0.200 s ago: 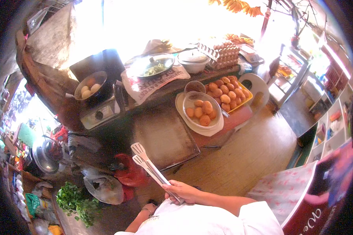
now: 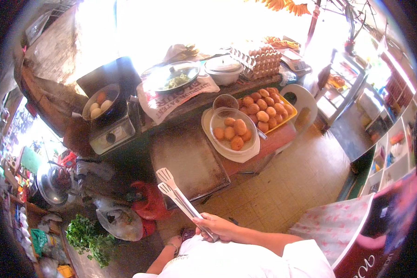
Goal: The person uses tongs to transfer round dough balls from a tray into a pan of hot oil on a portable stove, then removes the fried balls and places them back on the tray. The process is repeated multiple times.
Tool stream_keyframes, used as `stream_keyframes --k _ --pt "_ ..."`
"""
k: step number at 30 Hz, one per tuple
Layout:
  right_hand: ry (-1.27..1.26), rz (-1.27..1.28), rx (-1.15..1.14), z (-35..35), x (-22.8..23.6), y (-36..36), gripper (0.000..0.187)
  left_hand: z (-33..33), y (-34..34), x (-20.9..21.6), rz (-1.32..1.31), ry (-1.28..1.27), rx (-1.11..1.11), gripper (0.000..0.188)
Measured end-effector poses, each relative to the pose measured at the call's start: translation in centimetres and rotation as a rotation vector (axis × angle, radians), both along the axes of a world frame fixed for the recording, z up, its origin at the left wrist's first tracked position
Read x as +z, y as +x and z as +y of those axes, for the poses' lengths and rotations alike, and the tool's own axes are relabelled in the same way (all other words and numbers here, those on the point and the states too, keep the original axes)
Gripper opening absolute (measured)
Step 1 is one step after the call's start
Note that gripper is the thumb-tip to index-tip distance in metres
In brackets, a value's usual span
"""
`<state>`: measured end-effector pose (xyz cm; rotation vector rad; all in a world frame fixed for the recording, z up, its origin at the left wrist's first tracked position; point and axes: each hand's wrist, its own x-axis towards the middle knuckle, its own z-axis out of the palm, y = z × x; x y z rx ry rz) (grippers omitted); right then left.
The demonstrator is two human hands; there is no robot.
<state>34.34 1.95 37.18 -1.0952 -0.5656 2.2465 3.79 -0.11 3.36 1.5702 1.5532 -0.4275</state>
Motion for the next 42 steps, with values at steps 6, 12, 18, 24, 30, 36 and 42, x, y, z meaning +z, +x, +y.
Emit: stream_keyframes --k 6,12,18,24,30,36,42 --pt "-0.017 0.011 -0.015 2.2 0.0 0.8 0.033 2.3 0.8 1.9 0.054 -0.097 -0.135 0.042" --pt "0.072 0.008 -0.134 5.7 0.3 3.2 0.034 4.6 -0.9 -0.2 0.04 -0.138 -0.19 0.043" --pt "0.669 -1.091 -0.303 9.4 -0.5 8.2 0.063 8.5 -0.9 -0.7 0.022 -0.154 -0.214 0.044" --pt "0.662 -1.512 -0.521 12.0 -3.1 14.0 0.065 11.0 0.0 -0.9 0.008 -0.187 -0.259 0.044" --pt "0.459 -1.702 -0.426 12.9 -5.0 18.5 0.065 11.6 0.5 -1.0 0.026 -0.201 -0.257 0.045" --pt "0.345 -1.803 -0.135 15.1 -5.5 22.0 0.066 10.6 1.2 -1.3 0.062 -0.204 -0.195 0.046" --pt "0.497 -1.761 0.078 16.5 -6.0 27.1 0.062 8.1 7.4 -2.3 0.068 -0.194 -0.138 0.047"
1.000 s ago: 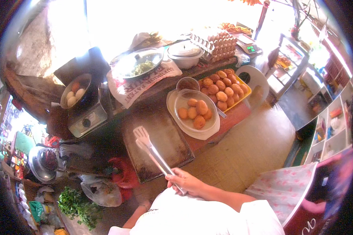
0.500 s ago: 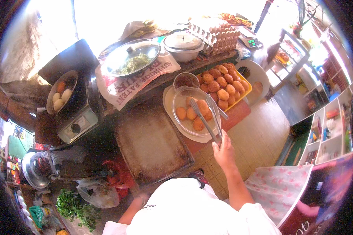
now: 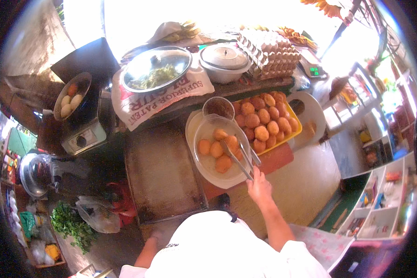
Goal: The person uses tongs to transfer round dough balls from a tray into a pan of hot oil on a portable stove, then removes the fried balls and places them back on the tray. The process is repeated multiple times.
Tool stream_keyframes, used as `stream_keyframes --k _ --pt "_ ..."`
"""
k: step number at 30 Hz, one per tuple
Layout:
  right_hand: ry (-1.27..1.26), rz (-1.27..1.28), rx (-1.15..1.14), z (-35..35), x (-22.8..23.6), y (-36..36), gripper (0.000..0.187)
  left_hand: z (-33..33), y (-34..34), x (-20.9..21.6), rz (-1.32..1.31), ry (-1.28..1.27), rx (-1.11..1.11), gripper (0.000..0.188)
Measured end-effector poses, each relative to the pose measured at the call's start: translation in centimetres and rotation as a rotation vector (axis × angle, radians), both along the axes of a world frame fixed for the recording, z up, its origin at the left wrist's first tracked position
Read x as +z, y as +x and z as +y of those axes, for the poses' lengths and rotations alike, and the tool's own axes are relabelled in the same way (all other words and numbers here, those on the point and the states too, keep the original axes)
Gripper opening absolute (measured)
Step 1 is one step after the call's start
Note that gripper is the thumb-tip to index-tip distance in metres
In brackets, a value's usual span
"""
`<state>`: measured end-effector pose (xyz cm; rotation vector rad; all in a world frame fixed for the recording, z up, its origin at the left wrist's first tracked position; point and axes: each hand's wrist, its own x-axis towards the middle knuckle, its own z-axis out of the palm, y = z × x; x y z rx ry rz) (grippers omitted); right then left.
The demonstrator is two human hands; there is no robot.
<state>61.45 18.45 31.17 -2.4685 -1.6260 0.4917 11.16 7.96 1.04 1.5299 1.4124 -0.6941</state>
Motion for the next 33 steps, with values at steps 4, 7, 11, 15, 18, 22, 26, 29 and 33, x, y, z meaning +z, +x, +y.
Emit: stream_keyframes --k 4,7,11,15,18,22,26,29,33 --pt "-0.024 0.09 0.101 0.7 -0.6 3.7 0.06 -1.3 6.6 0.1 -0.025 0.03 0.013 0.047" --pt "-0.013 0.152 0.174 1.2 -1.2 6.4 0.059 -1.2 12.1 1.9 -0.072 0.073 -0.01 0.048" --pt "0.038 0.168 0.295 1.8 -1.5 8.9 0.058 0.4 18.6 7.5 -0.126 0.101 0.115 0.05" --pt "0.024 0.217 0.362 3.1 -1.4 10.1 0.06 2.7 22.7 14.4 -0.215 0.077 0.359 0.057" --pt "-0.003 0.207 0.39 3.6 -1.2 10.7 0.061 4.8 24.2 20.4 -0.311 0.113 0.363 0.057" --pt "0.024 0.188 0.412 3.6 -0.9 10.8 0.061 7.6 25.7 32.3 -0.729 0.543 0.623 0.04" --pt "0.077 0.165 0.413 3.3 -0.3 10.2 0.06 9.5 25.1 46.1 -1.045 1.083 0.655 0.029" --pt "0.132 0.128 0.374 2.8 0.0 9.4 0.06 7.5 25.4 53.5 -1.513 1.121 0.492 0.045" --pt "0.145 0.147 0.332 1.9 0.2 8.6 0.06 6.6 28.5 56.7 -2.084 0.602 0.051 0.095"
